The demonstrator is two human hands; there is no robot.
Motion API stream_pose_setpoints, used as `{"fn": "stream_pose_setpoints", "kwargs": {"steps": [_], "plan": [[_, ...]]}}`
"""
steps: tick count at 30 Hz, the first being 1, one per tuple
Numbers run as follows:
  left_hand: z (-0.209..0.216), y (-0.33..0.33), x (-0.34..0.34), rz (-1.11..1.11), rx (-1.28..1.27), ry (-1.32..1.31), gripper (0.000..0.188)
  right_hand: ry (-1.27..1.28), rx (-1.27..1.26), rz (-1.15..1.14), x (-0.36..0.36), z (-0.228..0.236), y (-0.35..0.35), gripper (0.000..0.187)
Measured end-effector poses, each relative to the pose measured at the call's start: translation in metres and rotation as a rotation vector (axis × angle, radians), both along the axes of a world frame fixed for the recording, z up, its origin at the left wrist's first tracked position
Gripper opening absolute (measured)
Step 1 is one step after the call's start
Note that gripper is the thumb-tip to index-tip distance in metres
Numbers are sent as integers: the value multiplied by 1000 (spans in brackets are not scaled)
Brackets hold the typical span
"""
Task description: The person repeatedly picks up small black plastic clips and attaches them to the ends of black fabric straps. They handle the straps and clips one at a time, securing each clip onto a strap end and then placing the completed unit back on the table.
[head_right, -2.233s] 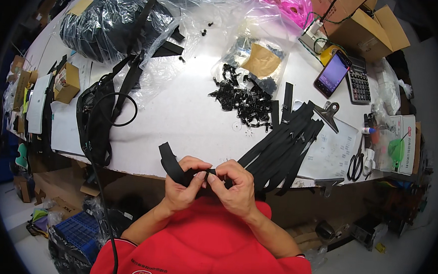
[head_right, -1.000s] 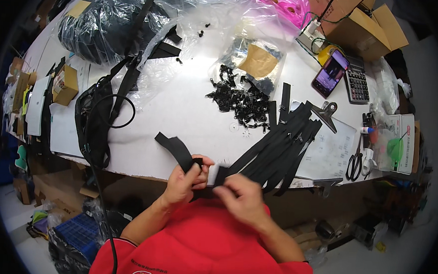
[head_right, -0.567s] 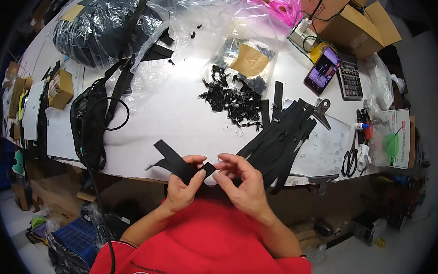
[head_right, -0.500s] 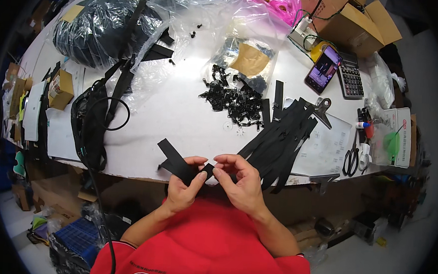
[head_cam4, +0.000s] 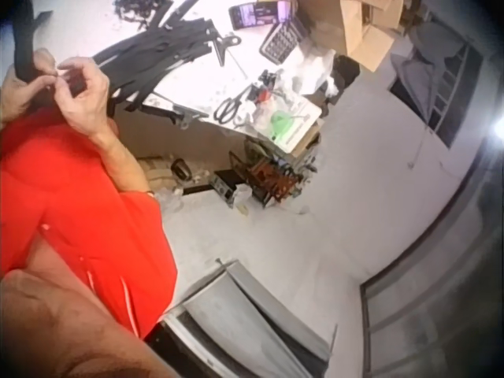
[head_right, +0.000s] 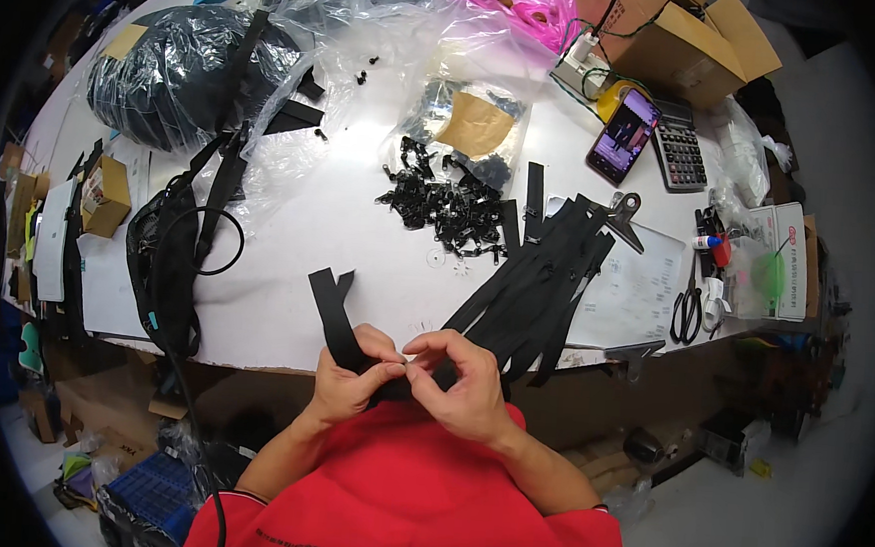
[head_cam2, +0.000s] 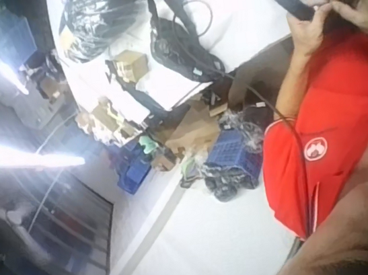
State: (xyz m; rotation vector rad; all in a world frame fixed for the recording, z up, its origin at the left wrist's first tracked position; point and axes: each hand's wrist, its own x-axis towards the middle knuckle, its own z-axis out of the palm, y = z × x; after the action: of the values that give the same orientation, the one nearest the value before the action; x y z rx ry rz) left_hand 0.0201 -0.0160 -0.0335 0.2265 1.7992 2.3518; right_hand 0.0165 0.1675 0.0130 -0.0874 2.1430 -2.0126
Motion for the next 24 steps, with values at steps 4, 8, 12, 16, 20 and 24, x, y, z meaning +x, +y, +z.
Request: {"fn": "stream_pose_setpoints", "kwargs": {"steps": [4,8,12,16,20,24], "plan": [[-1,9,6,119,-113,73,6,-386,-309,-38,-3,-15,-1,20],[-7,6,11,142,-127,39,11,450,725,-125,-62,-38,18,18],[8,-3,1,128,-137,144,9,600,918,-161,-99,-49,20,14],[19,-17,3,59,-67,-37,11,561,787,-92,-103,-53,30,14],[16,-25,3,28,-110,-146,12,-124,-53,-141,-86,-43,32,13],[18,-22,1,8,-59,-246,10,-383,-555,-48,-62,-29,31,21]]}}
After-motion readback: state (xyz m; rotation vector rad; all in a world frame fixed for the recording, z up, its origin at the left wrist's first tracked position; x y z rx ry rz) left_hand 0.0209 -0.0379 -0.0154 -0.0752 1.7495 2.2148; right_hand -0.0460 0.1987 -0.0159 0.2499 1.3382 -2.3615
